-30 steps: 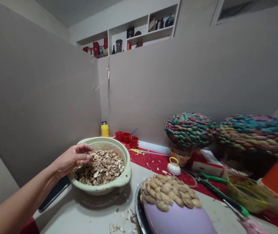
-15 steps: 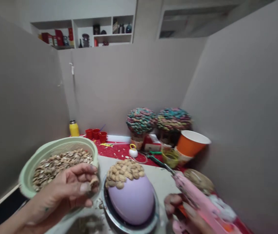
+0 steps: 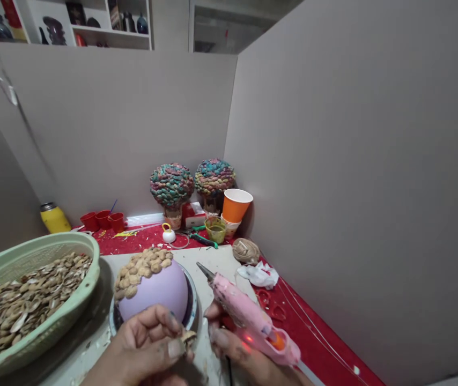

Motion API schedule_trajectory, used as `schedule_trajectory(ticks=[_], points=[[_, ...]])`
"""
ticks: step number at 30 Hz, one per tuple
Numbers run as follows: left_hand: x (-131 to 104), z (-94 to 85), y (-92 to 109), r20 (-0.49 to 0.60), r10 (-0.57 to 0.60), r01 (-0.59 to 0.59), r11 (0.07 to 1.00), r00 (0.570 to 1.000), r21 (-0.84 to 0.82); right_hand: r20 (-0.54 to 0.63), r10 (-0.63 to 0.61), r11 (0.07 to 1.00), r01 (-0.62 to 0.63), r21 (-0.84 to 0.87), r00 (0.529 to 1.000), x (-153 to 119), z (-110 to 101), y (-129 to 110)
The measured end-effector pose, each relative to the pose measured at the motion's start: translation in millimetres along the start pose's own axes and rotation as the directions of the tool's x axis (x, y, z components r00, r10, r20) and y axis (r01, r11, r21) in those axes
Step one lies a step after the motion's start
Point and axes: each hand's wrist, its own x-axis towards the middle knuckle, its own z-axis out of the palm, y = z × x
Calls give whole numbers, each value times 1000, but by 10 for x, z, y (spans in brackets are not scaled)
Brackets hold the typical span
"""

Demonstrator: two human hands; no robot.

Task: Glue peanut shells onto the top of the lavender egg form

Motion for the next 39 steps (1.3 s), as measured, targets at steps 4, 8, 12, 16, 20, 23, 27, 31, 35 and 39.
schedule_trajectory(ticks=[4, 8, 12, 16, 20, 23, 27, 31, 35, 39], points=[[-27, -2, -121, 18, -30, 30, 1000, 999, 4, 53, -16, 998, 19, -52, 998, -71, 66, -92], [-2, -17, -194, 51, -31, 31, 1000, 998, -4, 148, 5, 994, 11, -109, 989, -78, 121, -156], [-36, -16, -221, 73, -62, 64, 998, 995, -23, 193, -12, 987, 43, -158, 981, -48, 148, -175], [-39, -28, -246, 69, -34, 34, 999, 997, 2, 189, -30, 985, 61, -163, 982, -18, 145, -160], [2, -54, -269, 91, -51, 54, 998, 995, -28, 192, -43, 983, 76, -170, 980, 3, 154, -177], [19, -86, -290, 127, -49, 56, 997, 991, -57, 231, -42, 975, 90, -204, 972, 18, 166, -191], [28, -130, -318, 191, -65, 78, 995, 980, -64, 285, -87, 971, 144, -188, 955, 30, 175, -163], [66, -193, -366, 235, -93, 112, 991, 968, -69, 320, -170, 960, 230, -161, 932, 46, 178, -105], [143, -287, -428, 292, -124, 156, 984, 948, -90, 343, -216, 947, 281, -153, 914, 59, 167, -74], [135, -293, -390, 290, -128, 160, 983, 948, -90, 246, -178, 950, 232, -211, 953, 54, 148, -93]])
